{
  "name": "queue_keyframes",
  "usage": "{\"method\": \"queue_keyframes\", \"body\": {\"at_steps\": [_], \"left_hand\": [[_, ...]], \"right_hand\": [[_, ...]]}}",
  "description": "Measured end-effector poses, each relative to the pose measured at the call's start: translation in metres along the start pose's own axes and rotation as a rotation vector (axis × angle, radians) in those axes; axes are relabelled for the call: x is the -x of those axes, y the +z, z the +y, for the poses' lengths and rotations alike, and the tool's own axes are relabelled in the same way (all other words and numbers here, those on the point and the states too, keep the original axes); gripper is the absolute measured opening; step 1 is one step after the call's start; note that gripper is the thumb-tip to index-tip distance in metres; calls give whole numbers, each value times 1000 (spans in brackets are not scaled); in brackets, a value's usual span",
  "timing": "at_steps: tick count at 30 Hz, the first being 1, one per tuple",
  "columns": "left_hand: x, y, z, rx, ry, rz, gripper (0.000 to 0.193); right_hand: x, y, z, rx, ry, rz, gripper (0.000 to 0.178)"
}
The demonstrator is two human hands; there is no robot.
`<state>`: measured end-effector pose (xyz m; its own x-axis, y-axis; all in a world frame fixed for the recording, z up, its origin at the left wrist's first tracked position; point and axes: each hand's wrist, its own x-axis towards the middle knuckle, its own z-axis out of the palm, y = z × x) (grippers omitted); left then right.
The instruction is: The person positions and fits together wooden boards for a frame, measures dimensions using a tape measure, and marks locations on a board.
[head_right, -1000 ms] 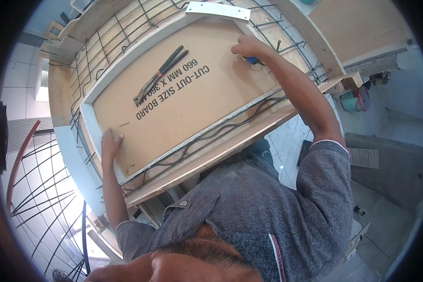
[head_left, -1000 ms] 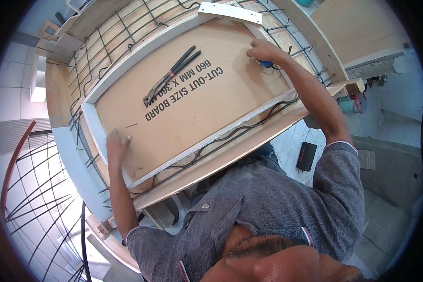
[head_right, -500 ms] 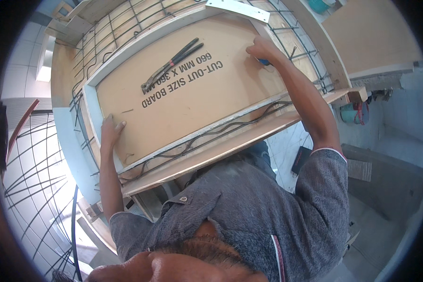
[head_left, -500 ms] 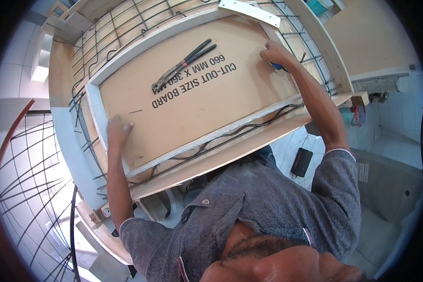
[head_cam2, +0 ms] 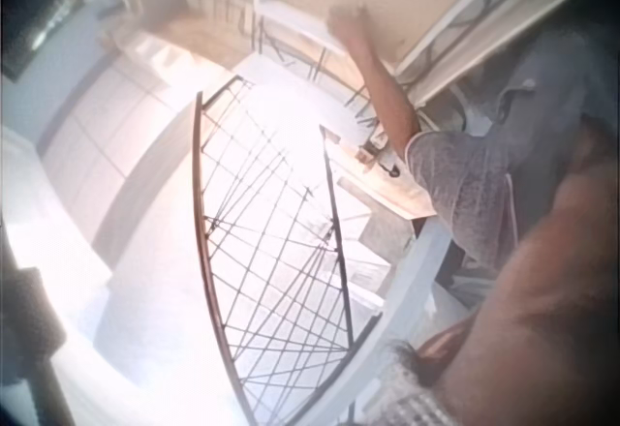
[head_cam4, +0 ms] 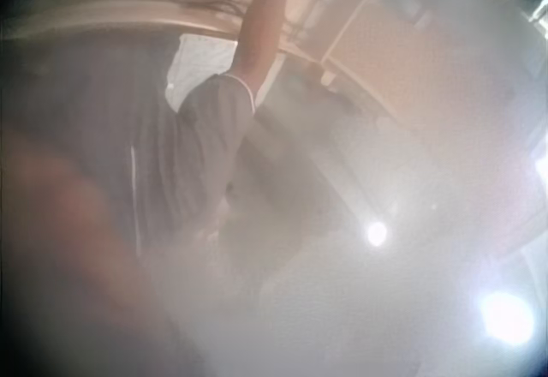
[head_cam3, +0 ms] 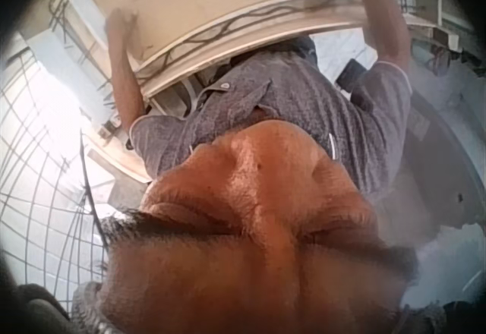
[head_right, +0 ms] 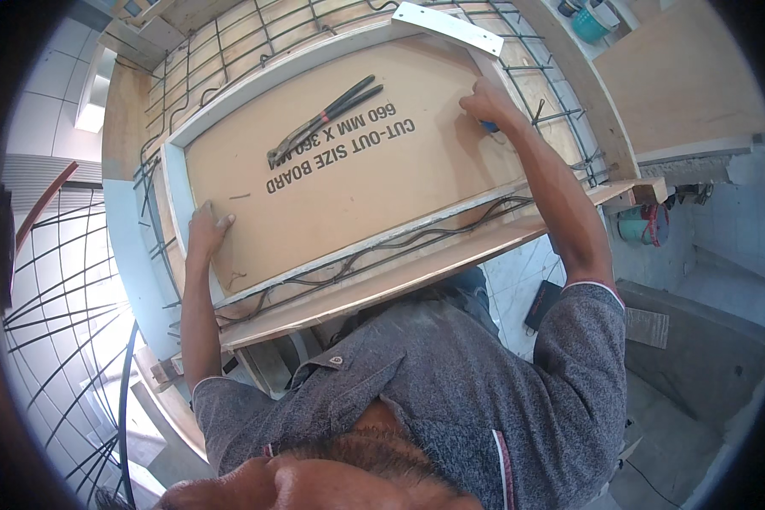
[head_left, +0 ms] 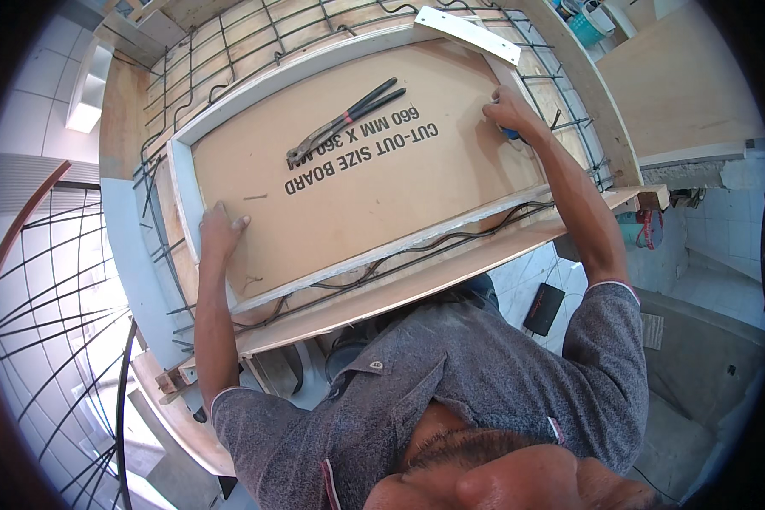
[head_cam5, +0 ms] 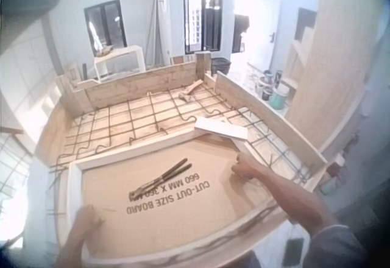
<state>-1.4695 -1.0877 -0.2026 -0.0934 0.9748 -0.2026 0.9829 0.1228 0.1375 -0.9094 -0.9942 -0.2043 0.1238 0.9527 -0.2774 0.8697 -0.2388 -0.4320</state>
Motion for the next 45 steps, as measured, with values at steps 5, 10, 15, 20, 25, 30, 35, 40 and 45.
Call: {"method": "queue_keyframes", "body": {"at_steps": [5,10,15,20,25,30,35,40,45], "left_hand": [[0,-2,3,-39,-34,-25,60],[2,-5,6,-48,1,-27,55],[-2,-7,6,-70,-26,-124,62],[-2,-6,10,-68,-15,-74,55],[1,11,-19,-105,59,7,53],[-5,10,-8,-190,-20,-44,57],[7,2,-5,-120,-43,-53,61],[7,3,-5,-71,-36,-82,65],[3,14,-12,-64,-31,-66,66]], "right_hand": [[3,1,-5,59,-30,19,40],[-1,7,5,104,-85,73,37],[1,11,6,140,-74,114,36],[1,8,11,140,-50,88,34],[-6,21,3,234,-154,131,25],[-18,24,37,259,-132,-26,32],[0,25,14,315,-186,143,38],[1,22,14,291,-172,95,38],[0,26,14,325,-200,110,37]]}}
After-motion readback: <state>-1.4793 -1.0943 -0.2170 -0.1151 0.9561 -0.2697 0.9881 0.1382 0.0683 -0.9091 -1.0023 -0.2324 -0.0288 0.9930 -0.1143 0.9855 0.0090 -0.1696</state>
